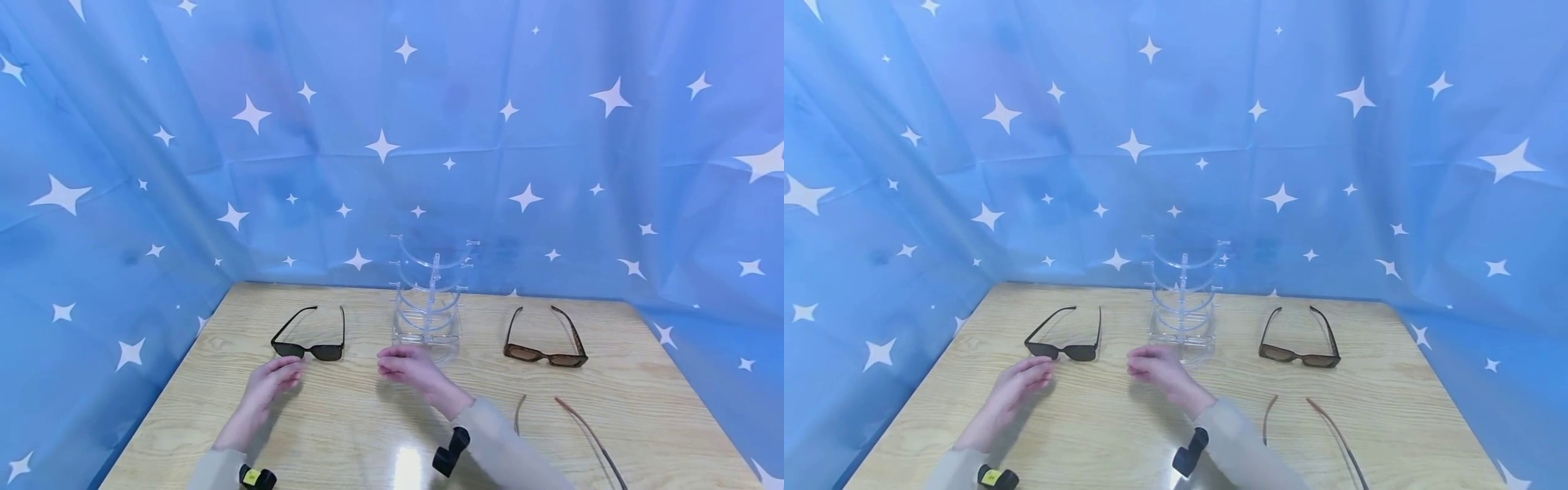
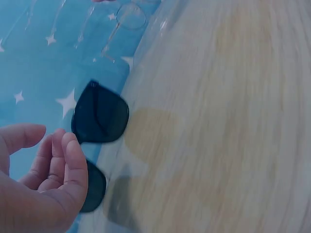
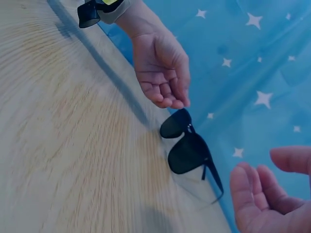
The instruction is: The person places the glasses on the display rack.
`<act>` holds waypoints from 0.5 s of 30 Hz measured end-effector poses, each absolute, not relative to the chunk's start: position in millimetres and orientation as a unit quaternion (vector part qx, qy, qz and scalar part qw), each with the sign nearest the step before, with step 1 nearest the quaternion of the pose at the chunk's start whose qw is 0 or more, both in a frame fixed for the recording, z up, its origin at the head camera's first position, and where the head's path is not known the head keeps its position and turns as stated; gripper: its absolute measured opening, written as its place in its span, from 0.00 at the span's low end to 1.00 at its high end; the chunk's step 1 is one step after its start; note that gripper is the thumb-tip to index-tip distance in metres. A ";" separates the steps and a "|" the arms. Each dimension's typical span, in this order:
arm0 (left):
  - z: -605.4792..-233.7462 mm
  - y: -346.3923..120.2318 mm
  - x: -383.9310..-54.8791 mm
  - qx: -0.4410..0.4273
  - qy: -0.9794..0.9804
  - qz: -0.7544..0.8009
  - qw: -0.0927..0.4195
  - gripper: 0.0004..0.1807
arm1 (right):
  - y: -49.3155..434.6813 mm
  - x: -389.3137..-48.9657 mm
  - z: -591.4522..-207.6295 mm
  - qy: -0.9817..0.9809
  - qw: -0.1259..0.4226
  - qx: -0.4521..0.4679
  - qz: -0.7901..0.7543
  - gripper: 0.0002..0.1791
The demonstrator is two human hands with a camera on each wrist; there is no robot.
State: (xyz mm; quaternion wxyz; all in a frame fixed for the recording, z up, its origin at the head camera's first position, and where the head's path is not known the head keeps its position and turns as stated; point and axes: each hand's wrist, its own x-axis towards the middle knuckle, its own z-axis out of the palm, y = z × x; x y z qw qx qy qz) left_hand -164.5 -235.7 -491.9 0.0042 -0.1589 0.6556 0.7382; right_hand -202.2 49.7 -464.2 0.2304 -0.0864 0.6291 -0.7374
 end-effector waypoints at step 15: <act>-499.1 -293.9 -187.3 -0.210 0.615 0.760 0.005 0.06 | 12.2 -226.5 -473.8 0.629 0.250 -0.042 -0.735 0.17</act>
